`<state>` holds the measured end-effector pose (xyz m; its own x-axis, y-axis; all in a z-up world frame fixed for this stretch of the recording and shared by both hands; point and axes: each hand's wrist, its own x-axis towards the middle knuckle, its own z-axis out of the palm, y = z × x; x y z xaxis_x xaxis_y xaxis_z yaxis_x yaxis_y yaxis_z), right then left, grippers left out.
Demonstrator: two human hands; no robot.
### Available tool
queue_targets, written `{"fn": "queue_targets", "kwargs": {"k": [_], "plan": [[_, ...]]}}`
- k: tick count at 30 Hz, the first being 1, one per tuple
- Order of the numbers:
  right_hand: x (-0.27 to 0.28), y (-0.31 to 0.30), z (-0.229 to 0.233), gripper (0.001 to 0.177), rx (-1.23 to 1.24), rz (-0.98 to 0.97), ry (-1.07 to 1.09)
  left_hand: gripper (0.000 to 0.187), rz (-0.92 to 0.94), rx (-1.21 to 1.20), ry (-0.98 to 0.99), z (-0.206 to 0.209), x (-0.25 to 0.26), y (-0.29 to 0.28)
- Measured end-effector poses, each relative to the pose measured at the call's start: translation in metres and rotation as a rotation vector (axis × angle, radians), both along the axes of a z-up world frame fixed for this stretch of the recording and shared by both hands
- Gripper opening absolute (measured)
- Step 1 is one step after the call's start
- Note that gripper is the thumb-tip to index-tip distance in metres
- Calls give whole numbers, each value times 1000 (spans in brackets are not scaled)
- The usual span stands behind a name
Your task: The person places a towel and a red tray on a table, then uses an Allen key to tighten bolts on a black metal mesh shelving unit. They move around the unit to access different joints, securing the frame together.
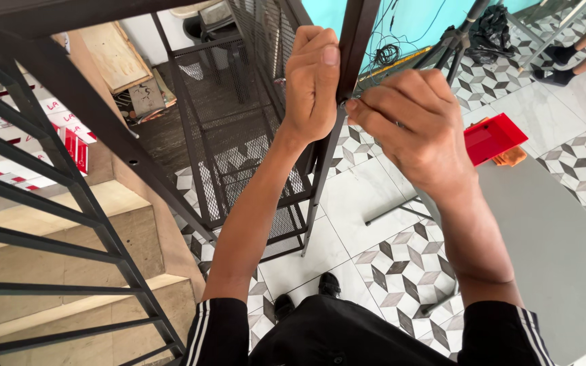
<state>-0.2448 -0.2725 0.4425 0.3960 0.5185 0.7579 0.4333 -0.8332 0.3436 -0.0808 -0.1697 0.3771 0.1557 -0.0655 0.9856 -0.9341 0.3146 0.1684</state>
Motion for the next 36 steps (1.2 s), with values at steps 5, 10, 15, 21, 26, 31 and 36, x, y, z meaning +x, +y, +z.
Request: {"fn": "queue_targets", "kwargs": {"k": [5, 10, 15, 21, 26, 31, 36], "plan": [[-2, 17, 10, 23, 219, 90, -16, 49, -11, 15, 7, 3, -2, 2], [-3, 14, -13, 55, 706, 50, 79, 52, -33, 26, 7, 8, 0, 5], [9, 6, -45, 41, 1115, 317, 372, 51, -22, 11, 18, 10, 0, 4], [4, 29, -46, 17, 1113, 325, 343, 54, -105, 58, -16, 11, 9, 6], [-6, 39, -38, 22, 734, 36, 144, 62, -100, 153, -109, 13, 29, 7], [-1, 44, -47, 27, 801, 131, 172, 64, -108, 171, -62, 8, 33, 3], [0, 51, -49, 22, 931, 164, 257, 64, -154, 78, -84, 11, 27, 0]]}}
